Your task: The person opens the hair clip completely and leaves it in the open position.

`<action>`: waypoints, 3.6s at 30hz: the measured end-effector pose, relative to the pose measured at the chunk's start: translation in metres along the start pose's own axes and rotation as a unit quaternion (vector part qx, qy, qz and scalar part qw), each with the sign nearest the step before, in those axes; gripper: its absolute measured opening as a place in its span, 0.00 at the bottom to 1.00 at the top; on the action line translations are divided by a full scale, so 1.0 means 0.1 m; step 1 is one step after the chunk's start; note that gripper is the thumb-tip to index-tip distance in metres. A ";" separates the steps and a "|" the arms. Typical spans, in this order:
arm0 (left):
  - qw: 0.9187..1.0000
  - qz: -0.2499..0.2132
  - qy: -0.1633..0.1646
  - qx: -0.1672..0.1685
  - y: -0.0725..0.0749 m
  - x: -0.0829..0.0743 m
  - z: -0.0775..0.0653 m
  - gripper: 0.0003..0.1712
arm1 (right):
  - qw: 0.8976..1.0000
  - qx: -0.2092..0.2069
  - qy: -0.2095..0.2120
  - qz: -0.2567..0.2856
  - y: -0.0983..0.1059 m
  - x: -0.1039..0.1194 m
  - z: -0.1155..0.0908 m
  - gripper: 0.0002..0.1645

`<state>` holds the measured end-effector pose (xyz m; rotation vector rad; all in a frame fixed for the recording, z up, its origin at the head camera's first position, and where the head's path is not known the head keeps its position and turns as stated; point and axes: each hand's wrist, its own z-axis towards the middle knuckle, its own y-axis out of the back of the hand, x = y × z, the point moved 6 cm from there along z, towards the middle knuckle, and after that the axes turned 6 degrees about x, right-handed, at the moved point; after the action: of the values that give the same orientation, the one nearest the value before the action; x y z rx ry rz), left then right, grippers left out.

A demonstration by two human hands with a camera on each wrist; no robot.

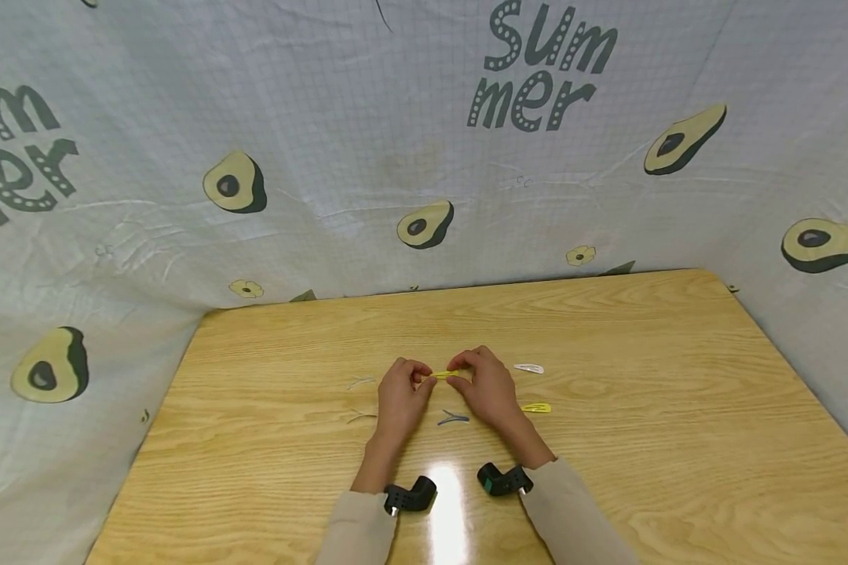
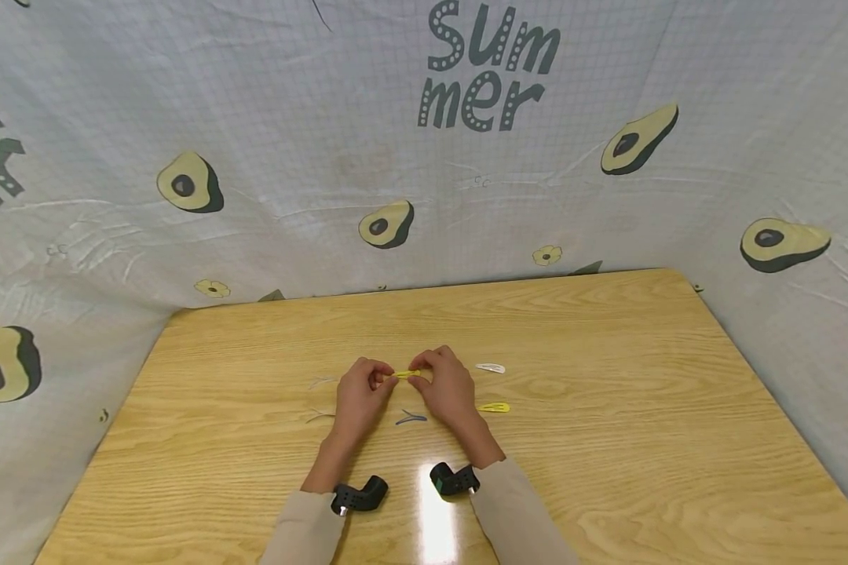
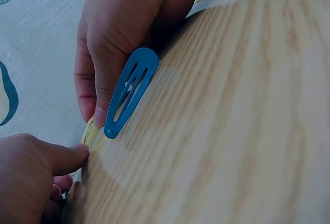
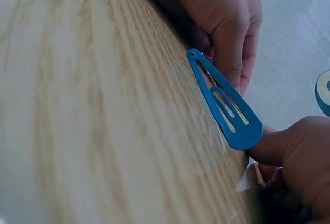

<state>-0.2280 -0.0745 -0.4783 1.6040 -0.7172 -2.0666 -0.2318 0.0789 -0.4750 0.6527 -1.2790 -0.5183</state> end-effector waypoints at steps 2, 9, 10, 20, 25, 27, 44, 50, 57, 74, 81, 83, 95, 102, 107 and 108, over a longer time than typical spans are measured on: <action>1.000 0.000 -0.003 -0.001 0.00 0.00 0.00 0.05 | 1.000 -0.001 0.002 0.002 0.00 0.00 0.00 0.07; 1.000 0.007 -0.007 -0.005 0.00 0.01 0.01 0.05 | 1.000 -0.002 0.011 0.009 0.00 0.00 0.01 0.07; 1.000 0.006 -0.009 -0.005 0.00 0.01 0.01 0.04 | 1.000 -0.001 0.014 0.009 -0.01 -0.01 0.01 0.06; 1.000 0.006 -0.024 -0.020 0.01 0.00 0.01 0.06 | 0.999 -0.013 0.031 0.041 0.01 -0.02 -0.01 0.04; 0.999 0.015 -0.031 -0.014 0.01 -0.02 0.01 0.06 | 0.997 -0.016 0.037 0.073 0.01 -0.04 -0.05 0.03; 0.999 0.011 -0.039 -0.014 0.01 -0.02 0.01 0.06 | 0.995 -0.019 0.040 0.088 0.01 -0.04 -0.05 0.03; 0.985 -0.160 -0.027 -0.054 0.09 0.04 0.01 0.03 | 0.987 -0.004 0.058 0.150 0.09 0.03 -0.06 0.03; 0.978 -0.206 -0.004 -0.044 0.07 -0.01 0.01 0.06 | 0.986 0.018 0.013 0.166 0.11 -0.03 -0.05 0.02; 0.977 -0.212 0.017 -0.011 0.04 -0.05 -0.03 0.06 | 0.986 0.043 0.008 0.158 0.16 -0.01 -0.09 0.03; 0.972 -0.233 0.009 -0.011 0.10 -0.20 -0.35 0.04 | 0.984 0.027 0.051 0.168 0.15 0.11 -0.42 0.02; 0.974 -0.226 -0.011 -0.022 0.27 -0.47 -0.51 0.04 | 0.984 0.007 0.060 0.169 0.14 0.17 -0.53 0.03; 0.974 -0.225 -0.011 -0.022 0.28 -0.49 -0.54 0.04 | 0.982 0.003 0.061 0.180 0.13 0.19 -0.57 0.03; 0.974 -0.223 -0.032 -0.013 0.23 -0.47 -0.75 0.03 | 0.978 0.000 0.022 0.209 0.13 0.17 -0.80 0.07; 0.976 -0.211 -0.055 -0.014 0.22 -0.49 -0.83 0.04 | 0.969 -0.003 -0.017 0.245 0.10 0.13 -0.91 0.09; 0.979 -0.190 -0.075 -0.019 0.23 -0.49 -0.83 0.02 | 0.959 -0.018 -0.060 0.276 0.02 0.06 -0.95 0.08; 0.979 -0.189 -0.078 -0.016 0.22 -0.49 -0.82 0.02 | 0.957 -0.023 -0.066 0.283 0.01 0.05 -0.96 0.08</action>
<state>-0.1361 -0.0728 -0.4438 1.6766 -0.4516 -2.4802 -0.1375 0.0911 -0.4856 0.1920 -1.4996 -0.1169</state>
